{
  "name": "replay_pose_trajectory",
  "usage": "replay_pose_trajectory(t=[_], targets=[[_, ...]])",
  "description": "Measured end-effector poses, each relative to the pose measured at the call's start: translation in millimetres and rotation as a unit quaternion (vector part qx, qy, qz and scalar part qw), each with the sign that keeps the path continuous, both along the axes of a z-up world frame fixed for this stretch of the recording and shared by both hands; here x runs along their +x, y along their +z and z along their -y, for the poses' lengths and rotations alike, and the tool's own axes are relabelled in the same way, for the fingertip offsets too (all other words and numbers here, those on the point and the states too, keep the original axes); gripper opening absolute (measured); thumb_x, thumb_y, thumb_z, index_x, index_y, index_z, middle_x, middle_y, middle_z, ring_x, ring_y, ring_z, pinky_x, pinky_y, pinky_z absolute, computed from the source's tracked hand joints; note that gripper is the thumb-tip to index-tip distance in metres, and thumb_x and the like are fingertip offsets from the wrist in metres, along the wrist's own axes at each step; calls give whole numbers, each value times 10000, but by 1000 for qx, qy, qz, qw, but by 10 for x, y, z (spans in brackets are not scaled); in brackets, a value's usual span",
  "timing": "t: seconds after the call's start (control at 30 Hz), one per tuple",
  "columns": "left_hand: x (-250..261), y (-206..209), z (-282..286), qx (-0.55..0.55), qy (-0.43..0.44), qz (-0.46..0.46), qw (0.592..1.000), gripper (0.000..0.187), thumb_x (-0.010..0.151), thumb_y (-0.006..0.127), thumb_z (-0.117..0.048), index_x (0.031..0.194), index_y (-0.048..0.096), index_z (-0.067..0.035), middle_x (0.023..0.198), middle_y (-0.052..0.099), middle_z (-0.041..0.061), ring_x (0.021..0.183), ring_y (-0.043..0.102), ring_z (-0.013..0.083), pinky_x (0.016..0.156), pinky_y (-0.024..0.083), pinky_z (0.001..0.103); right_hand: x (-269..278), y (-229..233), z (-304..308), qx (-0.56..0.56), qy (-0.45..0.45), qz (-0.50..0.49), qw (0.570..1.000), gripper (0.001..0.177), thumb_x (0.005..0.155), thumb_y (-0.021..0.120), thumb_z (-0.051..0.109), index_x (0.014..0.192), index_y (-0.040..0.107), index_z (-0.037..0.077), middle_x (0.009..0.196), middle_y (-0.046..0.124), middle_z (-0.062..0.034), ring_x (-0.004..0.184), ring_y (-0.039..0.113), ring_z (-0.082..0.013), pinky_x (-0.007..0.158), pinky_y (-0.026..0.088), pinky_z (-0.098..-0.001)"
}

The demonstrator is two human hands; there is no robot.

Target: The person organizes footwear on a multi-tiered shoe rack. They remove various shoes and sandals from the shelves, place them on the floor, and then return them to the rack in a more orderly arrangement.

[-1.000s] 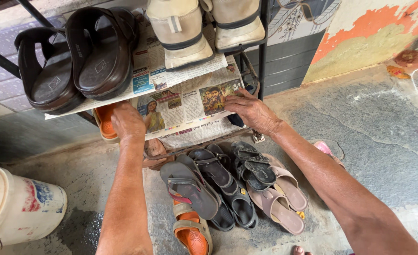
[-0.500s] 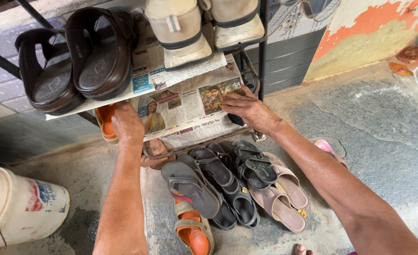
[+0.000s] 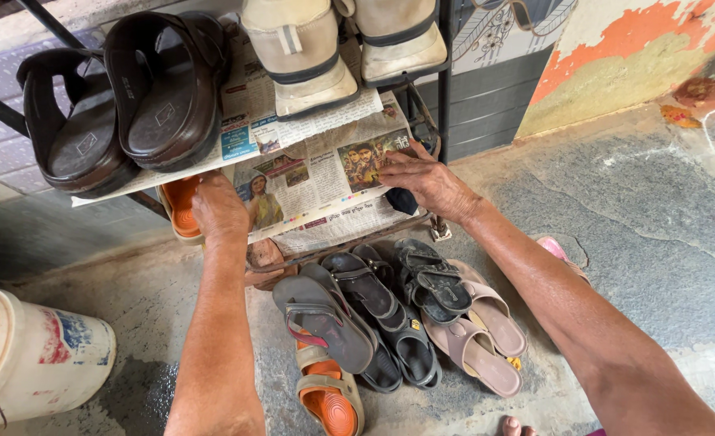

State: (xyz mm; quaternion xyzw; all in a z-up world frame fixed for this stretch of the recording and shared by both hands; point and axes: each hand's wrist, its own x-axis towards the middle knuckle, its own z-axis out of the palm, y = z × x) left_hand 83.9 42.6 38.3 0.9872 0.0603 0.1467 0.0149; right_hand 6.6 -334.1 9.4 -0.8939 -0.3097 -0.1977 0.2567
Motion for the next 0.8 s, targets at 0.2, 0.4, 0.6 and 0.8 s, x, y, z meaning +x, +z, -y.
replay_pose_trajectory(t=[0.2,0.4,0.6,0.8], targets=[[0,-25,8,77,14,20,997,659,896,722,-145,1423,421,111,1368,560,296,1263,589,388,998,528,478,-29,-4,-49,8,1,-1,1000,354,856,713,36,1185,758,160,1320,706,-22,1380,545,-220,1296,177,-527],[-617,-186,70,-110,-76,194,972,705,1001,683,-250,1571,362,13,1599,436,216,1483,423,378,1281,233,537,-96,15,-49,-63,-22,66,996,411,906,707,439,1174,751,130,1291,713,-54,1397,502,-258,1243,128,-607],[-1729,-1553,-51,-319,69,359,874,651,1130,545,-310,1570,261,77,1589,392,290,1478,419,410,1254,320,528,-145,-126,-8,-153,-91,182,967,418,1029,699,365,1349,682,97,1439,606,-93,1503,422,-277,1281,175,-601],[-3147,-2876,162,-237,239,23,941,468,1057,523,-484,1121,554,-21,1053,623,198,1006,599,408,937,476,541,-315,-236,163,-189,-130,164,959,703,978,718,334,1554,481,7,1675,345,-177,1582,281,-364,1286,237,-564]])
